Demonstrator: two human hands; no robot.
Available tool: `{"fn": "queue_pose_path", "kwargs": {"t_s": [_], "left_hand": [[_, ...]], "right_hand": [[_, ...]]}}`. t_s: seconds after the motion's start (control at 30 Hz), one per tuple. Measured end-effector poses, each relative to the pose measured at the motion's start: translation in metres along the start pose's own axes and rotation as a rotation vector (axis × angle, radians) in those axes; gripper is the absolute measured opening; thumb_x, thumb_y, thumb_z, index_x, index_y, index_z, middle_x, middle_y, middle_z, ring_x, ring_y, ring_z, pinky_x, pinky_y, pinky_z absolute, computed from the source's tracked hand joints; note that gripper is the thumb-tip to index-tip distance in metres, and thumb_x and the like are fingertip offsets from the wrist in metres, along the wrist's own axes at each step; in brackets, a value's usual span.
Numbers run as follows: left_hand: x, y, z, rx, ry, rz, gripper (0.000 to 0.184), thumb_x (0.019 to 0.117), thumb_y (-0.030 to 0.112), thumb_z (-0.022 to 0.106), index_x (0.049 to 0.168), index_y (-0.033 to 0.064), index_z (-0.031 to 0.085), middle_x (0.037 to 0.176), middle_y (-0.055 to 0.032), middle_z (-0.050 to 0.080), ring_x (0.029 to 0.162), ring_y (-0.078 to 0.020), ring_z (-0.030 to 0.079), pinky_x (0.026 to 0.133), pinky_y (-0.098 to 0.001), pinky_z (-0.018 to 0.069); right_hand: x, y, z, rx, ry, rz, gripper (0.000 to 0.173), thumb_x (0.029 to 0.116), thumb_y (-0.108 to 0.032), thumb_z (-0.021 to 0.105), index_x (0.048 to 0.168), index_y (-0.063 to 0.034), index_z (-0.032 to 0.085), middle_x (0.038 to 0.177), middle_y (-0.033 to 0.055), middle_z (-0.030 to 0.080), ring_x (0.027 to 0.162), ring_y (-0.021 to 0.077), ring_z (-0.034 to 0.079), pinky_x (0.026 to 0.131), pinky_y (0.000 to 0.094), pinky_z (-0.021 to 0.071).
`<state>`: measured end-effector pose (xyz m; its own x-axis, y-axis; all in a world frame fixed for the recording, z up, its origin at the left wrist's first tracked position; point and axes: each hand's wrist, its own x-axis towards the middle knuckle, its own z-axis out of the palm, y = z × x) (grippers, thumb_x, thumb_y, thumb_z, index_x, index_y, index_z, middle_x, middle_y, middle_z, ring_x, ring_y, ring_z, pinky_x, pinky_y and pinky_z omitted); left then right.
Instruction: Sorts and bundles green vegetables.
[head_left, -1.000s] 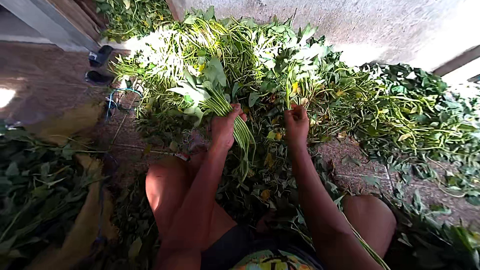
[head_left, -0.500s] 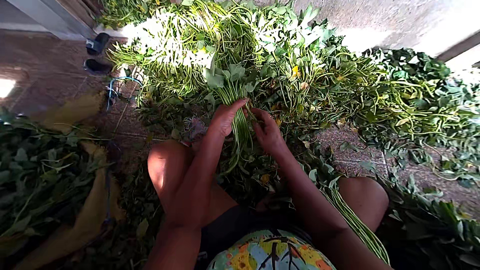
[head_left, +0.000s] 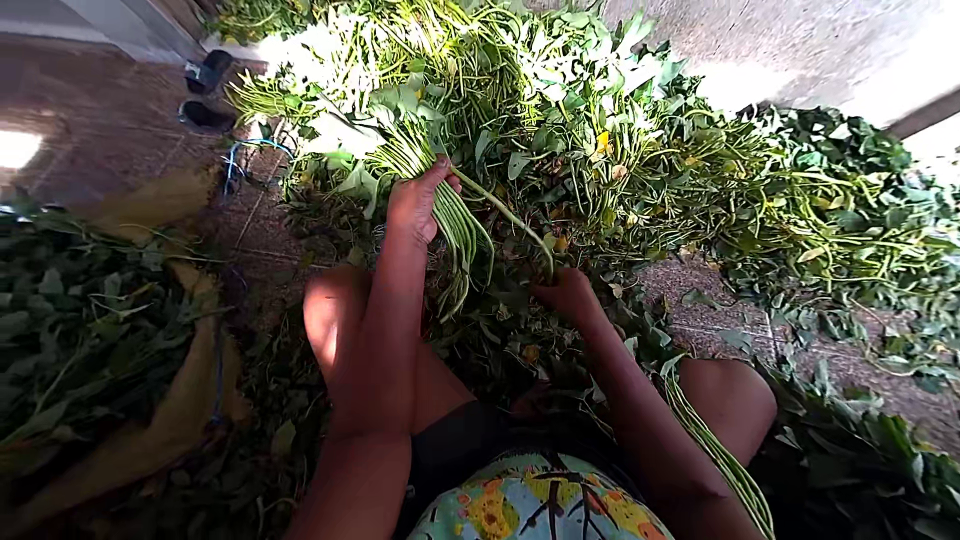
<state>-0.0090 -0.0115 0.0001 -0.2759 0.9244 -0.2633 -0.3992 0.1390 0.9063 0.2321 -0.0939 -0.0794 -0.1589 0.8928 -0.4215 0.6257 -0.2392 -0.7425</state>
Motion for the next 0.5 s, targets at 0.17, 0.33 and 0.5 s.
{"fn": "queue_pose_path", "kwargs": {"t_s": [0.17, 0.33, 0.5], "left_hand": [[-0.003, -0.010, 0.005, -0.007, -0.024, -0.063, 0.009, 0.1030, 0.014, 0.061, 0.103, 0.0051, 0.061, 0.077, -0.0042, 0.068, 0.070, -0.0146, 0.070, 0.069, -0.0285, 0.0614], [-0.012, -0.030, 0.020, -0.022, -0.184, -0.080, 0.003, 0.1009, 0.004, 0.060, 0.104, 0.0052, 0.058, 0.089, -0.0076, 0.070, 0.080, -0.0160, 0.070, 0.076, -0.0305, 0.0605], [-0.009, -0.015, 0.018, -0.234, -0.198, -0.062, 0.024, 0.0980, -0.007, 0.052, 0.115, 0.0096, 0.057, 0.092, -0.0037, 0.066, 0.079, -0.0152, 0.069, 0.079, -0.0333, 0.0617]], "right_hand": [[-0.016, 0.032, -0.018, 0.151, 0.000, -0.088, 0.066, 0.0998, -0.032, 0.067, 0.149, 0.0035, 0.042, 0.144, 0.0269, 0.052, 0.128, 0.0356, 0.058, 0.106, 0.0513, 0.0482], [-0.020, -0.021, -0.011, 0.545, -0.007, -0.275, 0.042, 0.1049, -0.016, 0.057, 0.144, -0.0054, 0.047, 0.102, 0.0066, 0.068, 0.079, 0.0107, 0.065, 0.071, 0.0281, 0.0568], [-0.029, -0.010, -0.023, 1.046, -0.461, -0.237, 0.039, 0.1056, -0.032, 0.028, 0.095, -0.0177, 0.063, 0.057, -0.0122, 0.044, 0.043, -0.0026, 0.039, 0.042, 0.0136, 0.0347]]}}
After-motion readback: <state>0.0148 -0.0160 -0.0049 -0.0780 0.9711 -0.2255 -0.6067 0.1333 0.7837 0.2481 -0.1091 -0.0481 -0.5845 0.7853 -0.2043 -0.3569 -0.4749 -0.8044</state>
